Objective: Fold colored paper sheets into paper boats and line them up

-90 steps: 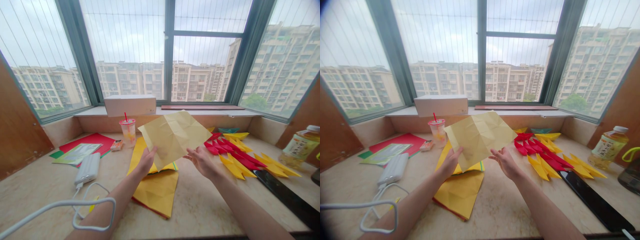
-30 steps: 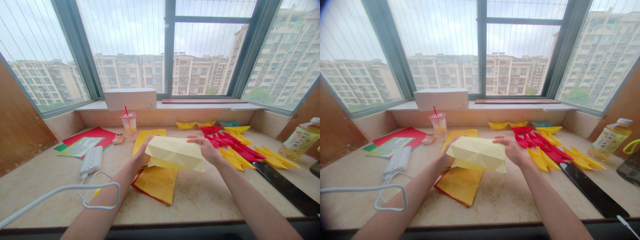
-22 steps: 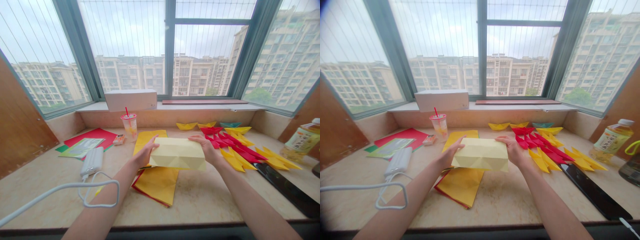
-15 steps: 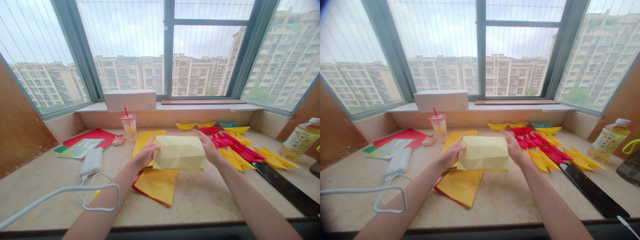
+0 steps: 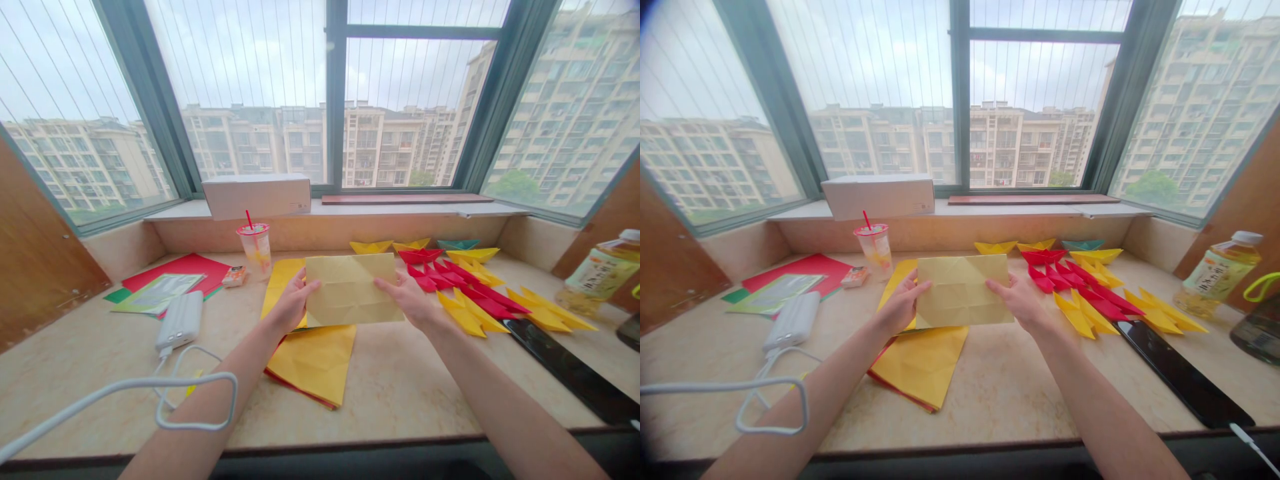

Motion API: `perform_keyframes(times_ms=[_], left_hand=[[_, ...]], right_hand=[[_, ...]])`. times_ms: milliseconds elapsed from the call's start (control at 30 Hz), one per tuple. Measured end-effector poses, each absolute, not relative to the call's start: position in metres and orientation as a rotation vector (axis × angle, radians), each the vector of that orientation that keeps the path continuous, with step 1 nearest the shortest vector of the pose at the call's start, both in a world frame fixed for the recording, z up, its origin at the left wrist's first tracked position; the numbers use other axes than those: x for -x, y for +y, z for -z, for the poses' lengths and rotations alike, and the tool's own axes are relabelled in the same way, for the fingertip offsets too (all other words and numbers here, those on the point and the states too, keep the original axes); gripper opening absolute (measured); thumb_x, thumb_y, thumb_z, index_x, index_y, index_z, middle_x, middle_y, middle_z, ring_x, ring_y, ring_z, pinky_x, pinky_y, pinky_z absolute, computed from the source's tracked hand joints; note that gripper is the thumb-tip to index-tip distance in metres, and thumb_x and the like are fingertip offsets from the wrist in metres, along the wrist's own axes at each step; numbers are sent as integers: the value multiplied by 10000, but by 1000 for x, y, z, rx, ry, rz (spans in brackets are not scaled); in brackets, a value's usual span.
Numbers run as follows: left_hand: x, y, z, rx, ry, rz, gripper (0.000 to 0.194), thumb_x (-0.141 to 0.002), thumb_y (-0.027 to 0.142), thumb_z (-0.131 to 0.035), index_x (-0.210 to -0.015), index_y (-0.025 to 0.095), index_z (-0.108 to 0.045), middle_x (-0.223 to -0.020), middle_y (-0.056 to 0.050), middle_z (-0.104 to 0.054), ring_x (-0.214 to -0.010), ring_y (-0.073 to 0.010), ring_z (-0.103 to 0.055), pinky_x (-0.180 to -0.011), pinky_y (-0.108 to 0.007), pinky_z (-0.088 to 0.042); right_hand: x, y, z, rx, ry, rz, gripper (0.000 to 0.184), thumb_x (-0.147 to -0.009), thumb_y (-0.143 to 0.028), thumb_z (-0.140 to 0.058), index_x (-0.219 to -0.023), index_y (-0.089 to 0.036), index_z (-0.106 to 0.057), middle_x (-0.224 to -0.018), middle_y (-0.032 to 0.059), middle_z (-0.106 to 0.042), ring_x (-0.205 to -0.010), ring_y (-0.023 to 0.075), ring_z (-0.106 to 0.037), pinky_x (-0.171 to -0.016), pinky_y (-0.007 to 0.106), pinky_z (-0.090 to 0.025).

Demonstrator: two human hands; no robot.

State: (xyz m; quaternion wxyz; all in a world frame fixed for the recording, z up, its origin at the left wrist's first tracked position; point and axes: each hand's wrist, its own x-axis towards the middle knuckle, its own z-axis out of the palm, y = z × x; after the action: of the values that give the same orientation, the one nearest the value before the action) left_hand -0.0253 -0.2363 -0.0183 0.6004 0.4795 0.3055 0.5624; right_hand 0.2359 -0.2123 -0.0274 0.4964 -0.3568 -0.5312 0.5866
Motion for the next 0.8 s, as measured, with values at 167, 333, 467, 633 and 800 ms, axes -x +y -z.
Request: perform_keyframes(times_ms=[167,333,467,633,800], left_hand=[[22,-245,14,-1133,713,-1295,620,-767,293,-774,-1320,237,-498,-1283,-125,-656,-1089,-292,-671,-906,-393,-550],[21,-244,14,-1171,731,-1330,613,-764,285,-776,-1314,225,-511,-1278,-120,-661,-1085,-290,-671,-930,-413,-536],[21,-241,16,-1170,763,-1366,702,-769,271,-771,-1394,248,-453,-1280,-109,-660,-1086,-275,-667,-956,-424,-522],[21,-236,18,-1201,835,-1443,782,-800,312,-753,-1470,267,-354,-1272,-123,-650,-1138,-267,-636,-1019,-451,-469],[22,-235,18,-1174,862,-1449,695,-832,353,-729,-1446,247,-422,-1429,-146,-521,-1317,-267,-499,-1145,-434,-321]], right_hand=[[-231,-213,29,884,-1264,-1283,441,-712,-434,-805,-1076,-208,-701,-1061,79,-769,-886,299,-747,-773,409,-614],[-228,-216,30,875,-1331,-1189,462,-738,-457,-775,-1114,-201,-690,-1072,90,-763,-896,295,-741,-751,399,-611],[-227,-219,27,850,-1351,-1197,432,-762,-483,-751,-1080,-196,-695,-1082,98,-758,-938,300,-730,-764,399,-608],[-225,-218,26,843,-1216,-1028,418,-786,-486,-729,-1076,-187,-706,-1074,102,-758,-933,303,-727,-783,419,-606],[-228,-222,33,871,-1334,-456,316,-892,-438,-620,-1086,-217,-737,-1114,89,-747,-1046,292,-688,-909,435,-556]])
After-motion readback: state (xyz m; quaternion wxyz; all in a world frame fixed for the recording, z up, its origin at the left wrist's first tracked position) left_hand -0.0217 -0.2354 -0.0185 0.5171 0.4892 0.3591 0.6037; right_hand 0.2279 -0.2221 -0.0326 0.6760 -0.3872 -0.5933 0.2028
